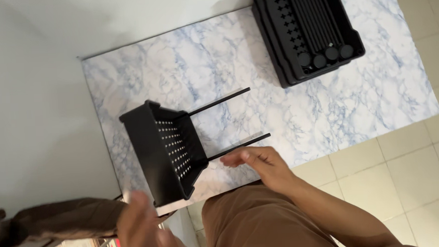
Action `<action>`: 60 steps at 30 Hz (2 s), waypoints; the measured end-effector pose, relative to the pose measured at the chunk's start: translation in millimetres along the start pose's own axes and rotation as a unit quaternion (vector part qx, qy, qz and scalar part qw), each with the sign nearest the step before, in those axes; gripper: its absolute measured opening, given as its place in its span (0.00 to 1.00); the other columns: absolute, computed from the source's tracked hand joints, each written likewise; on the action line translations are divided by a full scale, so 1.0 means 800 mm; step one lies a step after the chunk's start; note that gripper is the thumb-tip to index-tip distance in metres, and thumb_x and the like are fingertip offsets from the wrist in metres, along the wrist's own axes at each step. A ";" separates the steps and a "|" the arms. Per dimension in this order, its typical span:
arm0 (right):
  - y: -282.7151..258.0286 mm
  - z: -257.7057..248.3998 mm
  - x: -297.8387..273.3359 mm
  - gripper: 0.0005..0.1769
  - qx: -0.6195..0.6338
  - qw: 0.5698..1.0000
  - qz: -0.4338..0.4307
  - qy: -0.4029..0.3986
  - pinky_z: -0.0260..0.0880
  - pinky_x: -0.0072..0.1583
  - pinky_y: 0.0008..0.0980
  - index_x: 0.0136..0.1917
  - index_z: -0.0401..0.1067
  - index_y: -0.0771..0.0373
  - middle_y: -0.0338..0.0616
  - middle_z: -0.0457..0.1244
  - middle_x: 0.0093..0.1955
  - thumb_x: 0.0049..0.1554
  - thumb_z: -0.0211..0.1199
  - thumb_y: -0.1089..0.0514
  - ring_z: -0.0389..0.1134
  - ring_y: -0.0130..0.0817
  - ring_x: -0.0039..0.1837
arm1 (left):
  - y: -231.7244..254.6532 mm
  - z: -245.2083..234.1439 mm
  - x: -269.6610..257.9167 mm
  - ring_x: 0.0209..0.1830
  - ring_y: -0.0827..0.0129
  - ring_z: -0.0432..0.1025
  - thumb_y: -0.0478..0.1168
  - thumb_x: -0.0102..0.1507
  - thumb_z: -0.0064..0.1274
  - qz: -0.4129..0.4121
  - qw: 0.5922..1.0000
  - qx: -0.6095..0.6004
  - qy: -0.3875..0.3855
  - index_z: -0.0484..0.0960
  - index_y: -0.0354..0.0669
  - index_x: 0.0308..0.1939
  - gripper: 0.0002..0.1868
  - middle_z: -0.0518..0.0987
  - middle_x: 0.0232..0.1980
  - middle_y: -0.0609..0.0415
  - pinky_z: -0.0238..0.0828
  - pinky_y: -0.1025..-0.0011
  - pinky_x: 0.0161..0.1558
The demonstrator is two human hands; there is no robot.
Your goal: The person inserts black plastic rods into a perforated black plastic base piece, one at a time, to form a small stool-like structure. The person retrieves rods from a black tray and secures them into the base, repeating the process until four rods are attached.
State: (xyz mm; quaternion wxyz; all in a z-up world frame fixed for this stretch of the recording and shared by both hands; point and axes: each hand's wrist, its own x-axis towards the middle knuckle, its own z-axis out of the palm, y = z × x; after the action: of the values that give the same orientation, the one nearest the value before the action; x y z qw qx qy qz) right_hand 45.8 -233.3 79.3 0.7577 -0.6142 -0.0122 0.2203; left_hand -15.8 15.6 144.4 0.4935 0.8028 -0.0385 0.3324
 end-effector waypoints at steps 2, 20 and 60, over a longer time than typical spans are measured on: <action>-0.001 -0.014 0.000 0.26 0.000 0.999 -0.006 0.039 0.72 0.64 0.39 0.59 0.78 0.71 0.52 0.73 0.55 0.69 0.47 0.49 0.73 0.38 0.58 | -0.015 0.009 -0.003 0.63 0.57 0.74 0.46 0.72 0.44 0.144 0.989 -0.019 -0.033 0.76 0.46 0.50 0.10 0.76 0.62 0.48 0.72 0.52 0.67; -0.015 -0.125 -0.042 0.13 0.024 0.954 -0.012 0.298 0.74 0.57 0.36 0.58 0.77 0.70 0.48 0.72 0.49 0.63 0.57 0.63 0.73 0.35 0.50 | 0.010 0.239 0.015 0.53 0.57 0.78 0.30 0.64 0.52 -0.145 0.913 -0.170 -0.341 0.83 0.38 0.50 0.11 0.83 0.51 0.48 0.74 0.64 0.55; -0.072 -0.478 0.208 0.23 -0.528 0.836 -0.039 0.143 0.74 0.48 0.48 0.65 0.67 0.76 0.68 0.65 0.53 0.57 0.61 0.67 0.71 0.62 0.49 | -0.032 0.672 0.069 0.68 0.55 0.66 0.43 0.59 0.61 -0.015 0.909 0.259 -0.325 0.81 0.42 0.61 0.26 0.72 0.68 0.46 0.27 0.31 0.75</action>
State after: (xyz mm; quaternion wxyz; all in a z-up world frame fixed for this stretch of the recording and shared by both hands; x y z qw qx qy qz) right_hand 325.3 -537.6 -2.3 0.3197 -0.9447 -0.0420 0.0597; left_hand 303.8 -396.3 -0.8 0.2335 0.9665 -0.0974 0.0437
